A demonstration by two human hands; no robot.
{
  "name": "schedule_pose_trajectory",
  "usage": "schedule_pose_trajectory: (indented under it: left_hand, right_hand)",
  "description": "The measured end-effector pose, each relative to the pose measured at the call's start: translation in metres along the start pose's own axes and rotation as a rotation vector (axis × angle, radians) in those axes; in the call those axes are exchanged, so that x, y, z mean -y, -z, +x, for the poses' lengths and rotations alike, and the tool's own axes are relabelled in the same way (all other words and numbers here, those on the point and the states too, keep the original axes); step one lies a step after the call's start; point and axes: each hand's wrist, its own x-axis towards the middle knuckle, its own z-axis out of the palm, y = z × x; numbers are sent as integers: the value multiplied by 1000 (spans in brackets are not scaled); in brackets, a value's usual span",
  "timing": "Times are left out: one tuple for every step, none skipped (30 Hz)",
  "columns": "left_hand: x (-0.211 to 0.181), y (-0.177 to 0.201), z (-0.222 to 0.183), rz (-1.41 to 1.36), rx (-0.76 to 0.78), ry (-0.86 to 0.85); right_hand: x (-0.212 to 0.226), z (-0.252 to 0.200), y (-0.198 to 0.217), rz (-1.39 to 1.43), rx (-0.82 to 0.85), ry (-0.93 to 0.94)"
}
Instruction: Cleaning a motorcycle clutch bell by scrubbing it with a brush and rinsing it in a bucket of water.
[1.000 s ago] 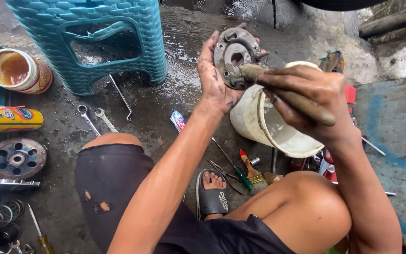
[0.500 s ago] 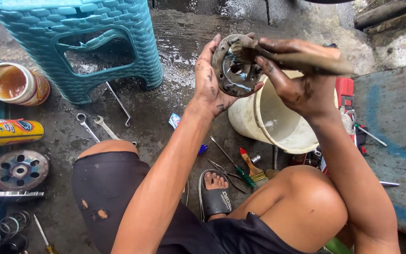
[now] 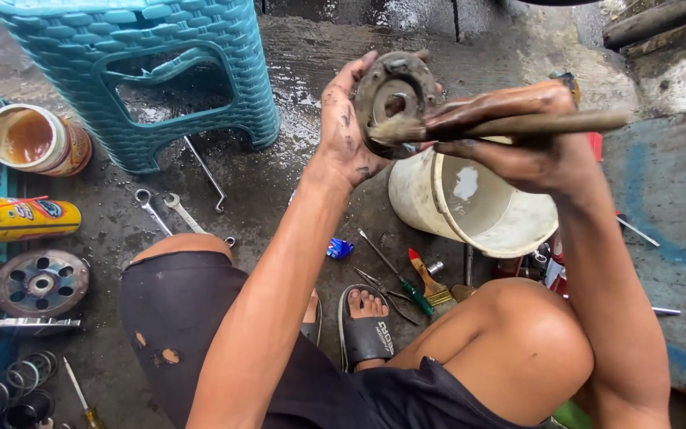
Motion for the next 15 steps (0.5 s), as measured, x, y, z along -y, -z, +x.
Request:
schedule_pose_trajectory:
  left_hand:
    - [0,-3,0,12,-24,51]
    - [2,-7,0,14,-24,55]
    - [4,-10,0,75,-75,56]
    - [7,-13,0,134,-124,60]
    - [7,-10,2,135,-124,67]
    - [8,-7,4,83,-85,86]
    - [8,-4,5,31,-47,105]
    - [6,-4,6,30,-51,104]
    - [4,-5,6,28,-38,79]
    - [1,-5,7,27,-24,51]
    - [-3,1,16,27,-28,47]
    - [-7,6,29,21,1,14]
    - [-12,10,42,14,30,-19]
    - [-19,-6,39,10,25,-19]
    - [-27,-22,35,65,-130,70]
  right_hand:
    - [3,-2,4,-14,-26,-29]
    - [4,1,-2,-14,-30,-30]
    - [4,3,-7,-75,-84,8]
    - [5,5,-11,-139,-139,44]
    - [6,3,-13,-140,-144,39]
    - [8,3,-14,-158,-161,69]
    - [9,2,-15,-176,-178,99]
    - [8,3,-15,-173,-177,97]
    - [7,4,-16,-212,-189,112]
    - [7,6,-16,-250,-199,130]
    - [-2,9,-14,-246,-195,131]
    - [-10,13,-9,-194,-98,119]
    - [-18,17,-5,-141,0,107]
    - [-15,21,8,-137,3,102]
    - [-12,26,21,-94,53,144]
